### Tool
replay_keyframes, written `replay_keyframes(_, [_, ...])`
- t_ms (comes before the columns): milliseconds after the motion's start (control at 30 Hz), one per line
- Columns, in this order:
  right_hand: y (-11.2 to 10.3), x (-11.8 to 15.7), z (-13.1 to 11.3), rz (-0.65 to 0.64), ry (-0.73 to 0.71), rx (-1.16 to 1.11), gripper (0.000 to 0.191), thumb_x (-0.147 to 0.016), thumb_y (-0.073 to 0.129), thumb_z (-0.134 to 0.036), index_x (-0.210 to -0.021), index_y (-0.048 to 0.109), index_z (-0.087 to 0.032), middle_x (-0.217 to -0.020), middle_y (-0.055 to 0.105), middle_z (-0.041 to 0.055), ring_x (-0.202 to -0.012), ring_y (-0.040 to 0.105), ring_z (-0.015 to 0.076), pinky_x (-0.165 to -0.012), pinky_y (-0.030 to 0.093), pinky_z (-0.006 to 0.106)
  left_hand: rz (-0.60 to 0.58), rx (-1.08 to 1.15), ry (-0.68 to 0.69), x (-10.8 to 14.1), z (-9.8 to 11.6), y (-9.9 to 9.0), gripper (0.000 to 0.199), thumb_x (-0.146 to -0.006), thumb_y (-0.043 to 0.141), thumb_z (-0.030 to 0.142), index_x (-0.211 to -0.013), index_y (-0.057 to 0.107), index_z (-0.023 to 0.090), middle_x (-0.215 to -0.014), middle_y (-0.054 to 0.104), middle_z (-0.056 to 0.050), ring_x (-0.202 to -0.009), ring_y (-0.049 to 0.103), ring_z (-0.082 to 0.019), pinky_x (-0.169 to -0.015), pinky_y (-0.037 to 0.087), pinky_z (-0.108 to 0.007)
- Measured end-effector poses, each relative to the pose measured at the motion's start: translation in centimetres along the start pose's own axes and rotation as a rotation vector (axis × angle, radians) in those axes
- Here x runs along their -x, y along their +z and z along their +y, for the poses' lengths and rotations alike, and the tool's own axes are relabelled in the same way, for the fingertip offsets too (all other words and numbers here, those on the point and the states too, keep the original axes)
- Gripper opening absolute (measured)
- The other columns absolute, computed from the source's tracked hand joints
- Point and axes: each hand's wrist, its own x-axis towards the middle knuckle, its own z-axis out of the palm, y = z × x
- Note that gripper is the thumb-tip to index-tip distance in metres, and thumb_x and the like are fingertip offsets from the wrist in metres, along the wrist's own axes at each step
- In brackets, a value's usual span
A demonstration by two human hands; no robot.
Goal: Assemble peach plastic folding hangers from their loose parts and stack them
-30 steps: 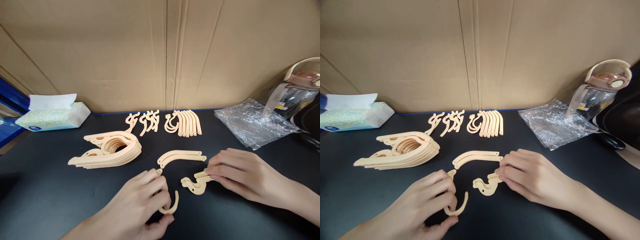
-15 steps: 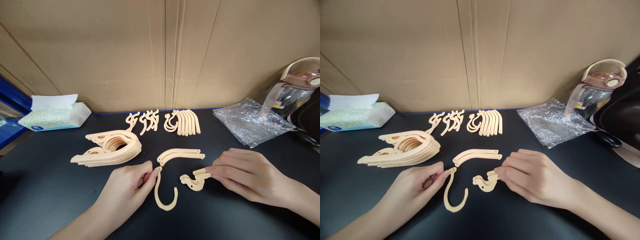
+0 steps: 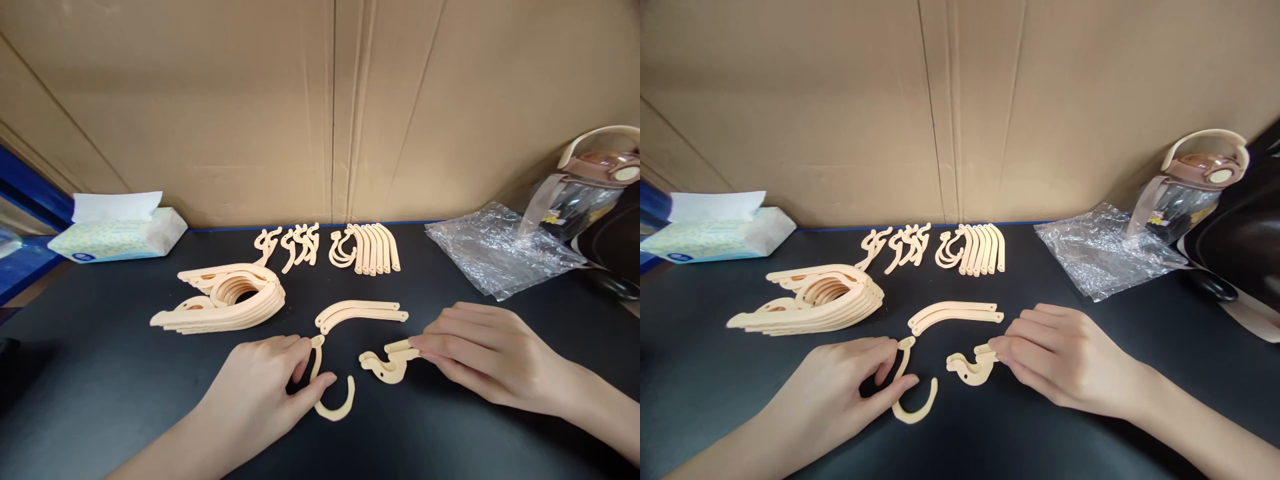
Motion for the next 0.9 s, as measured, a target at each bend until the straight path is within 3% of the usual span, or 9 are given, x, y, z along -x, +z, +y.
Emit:
replay_keyframes(300, [0.2, -0.1, 0.1, -0.002, 0.029, -0.061, 0.014, -0.093, 0.048, -0.012, -0.101, 0.060, -0.016, -0.078, 0.065, 0.0028, -0.067, 0.054, 0.0118, -0.061, 0.040, 0.026, 0.010, -0.078, 0.101, 0.5, 0.1, 0.2, 0.015, -0.080, 0.041, 0.012, -0.067, 0.040, 0.021, -0.060, 0.051, 0.005, -0.052, 0.050, -0.011, -0.048, 0.025, -0.024])
replay_keyframes(633, [1.1, -0.9, 0.5, 0.126, 0.130, -0.255, 0.016, -0.089, 0.054, -0.009, -0.101, 0.061, -0.017, -0.086, 0.067, 0.0028, -0.073, 0.057, 0.0104, -0.066, 0.043, 0.025, 0.200, -0.127, 0.267, -0.1, 0.1, -0.3, 0.022, -0.083, 0.040, 0.009, -0.066, 0.047, 0.019, -0.056, 0.047, 0.005, -0.047, 0.044, -0.010, -0.047, 0.028, -0.026])
replay_keyframes(767, [0.8, -2.0, 0.1, 0.038, 0.219, -0.373, 0.020, -0.092, 0.053, -0.015, -0.110, 0.058, -0.019, -0.097, 0.062, 0.0047, -0.084, 0.058, 0.0114, -0.073, 0.047, 0.024, 0.241, -0.234, 0.349, -0.6, 0.7, -1.1, 0.022, -0.086, 0.043, 0.010, -0.068, 0.051, 0.019, -0.057, 0.049, 0.005, -0.048, 0.046, -0.011, -0.048, 0.029, -0.028])
replay_keyframes(900, [0.5, -3.4, -0.8, -0.055, 0.291, -0.515, 0.044, -0.092, 0.056, -0.026, -0.133, 0.042, -0.030, -0.107, 0.057, 0.0013, -0.095, 0.056, 0.0114, -0.083, 0.048, 0.024, 0.206, -0.329, 0.474, -1.6, 1.6, -1.7, 0.018, -0.089, 0.046, 0.011, -0.073, 0.049, 0.019, -0.060, 0.051, 0.004, -0.049, 0.050, -0.012, -0.047, 0.030, -0.029])
